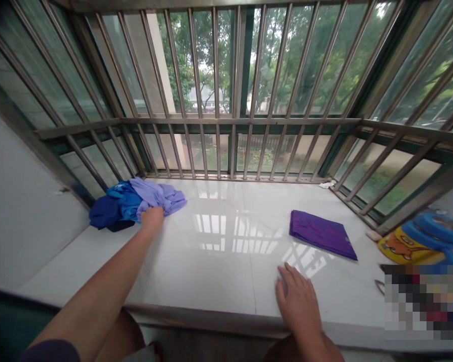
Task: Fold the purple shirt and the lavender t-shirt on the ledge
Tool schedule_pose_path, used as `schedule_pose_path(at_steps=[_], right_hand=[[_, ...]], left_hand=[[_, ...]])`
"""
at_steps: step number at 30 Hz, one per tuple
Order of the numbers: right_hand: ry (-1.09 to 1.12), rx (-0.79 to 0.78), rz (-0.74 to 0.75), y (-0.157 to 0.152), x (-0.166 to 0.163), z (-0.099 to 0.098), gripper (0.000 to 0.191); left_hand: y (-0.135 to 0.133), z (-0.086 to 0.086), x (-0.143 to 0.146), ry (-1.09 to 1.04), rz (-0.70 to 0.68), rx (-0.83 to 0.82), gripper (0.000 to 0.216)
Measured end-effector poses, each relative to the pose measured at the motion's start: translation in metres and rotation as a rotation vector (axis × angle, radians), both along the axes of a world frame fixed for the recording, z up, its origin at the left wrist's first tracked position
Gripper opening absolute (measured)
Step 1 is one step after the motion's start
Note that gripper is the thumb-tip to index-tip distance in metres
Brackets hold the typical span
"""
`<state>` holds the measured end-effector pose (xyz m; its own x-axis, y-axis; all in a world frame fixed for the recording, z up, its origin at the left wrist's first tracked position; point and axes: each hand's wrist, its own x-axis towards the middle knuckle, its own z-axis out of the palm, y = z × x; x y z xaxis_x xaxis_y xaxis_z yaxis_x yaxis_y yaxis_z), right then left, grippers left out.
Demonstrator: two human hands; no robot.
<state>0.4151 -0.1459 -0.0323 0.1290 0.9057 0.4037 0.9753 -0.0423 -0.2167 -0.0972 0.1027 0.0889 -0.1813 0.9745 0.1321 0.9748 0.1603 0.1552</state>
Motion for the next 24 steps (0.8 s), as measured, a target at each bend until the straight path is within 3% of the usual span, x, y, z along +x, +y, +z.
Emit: schedule_pose_path(at_steps=[3, 6, 10, 12, 14, 18, 21, 24], right_hand=[[0.0, 0.007, 0.007, 0.0, -0.001, -0.001, 0.048], [-0.007, 0.005, 0.01, 0.001, 0.001, -0.003, 0.049], [-0.001, -0.026, -0.002, 0.001, 0.003, -0.004, 0.051], [0.025, -0.036, 0.014, -0.001, -0.002, -0.003, 0.052], [0.069, -0.047, 0.108, -0.007, -0.016, 0.003, 0.061], [0.146, -0.218, 0.41, -0.027, -0.061, 0.024, 0.076], [0.209, -0.394, 0.533, -0.042, -0.092, 0.044, 0.072], [0.317, -0.372, 0.523, -0.051, -0.106, 0.062, 0.058]], left_hand=[[-0.011, -0.003, 0.022, -0.065, -0.052, 0.042, 0.037], [-0.041, -0.011, 0.062, -0.158, -0.206, 0.067, 0.032], [-0.116, -0.031, 0.125, -0.353, -0.521, -0.018, 0.025], [-0.164, -0.039, 0.149, -0.718, -0.727, -0.145, 0.025], [-0.208, -0.041, 0.162, -0.945, -0.83, -0.277, 0.028], [-0.263, -0.031, 0.157, -1.005, -0.829, -0.383, 0.035], [-0.27, -0.021, 0.132, -0.925, -0.736, -0.321, 0.037], [-0.263, -0.009, 0.103, -0.861, -0.612, -0.149, 0.038]])
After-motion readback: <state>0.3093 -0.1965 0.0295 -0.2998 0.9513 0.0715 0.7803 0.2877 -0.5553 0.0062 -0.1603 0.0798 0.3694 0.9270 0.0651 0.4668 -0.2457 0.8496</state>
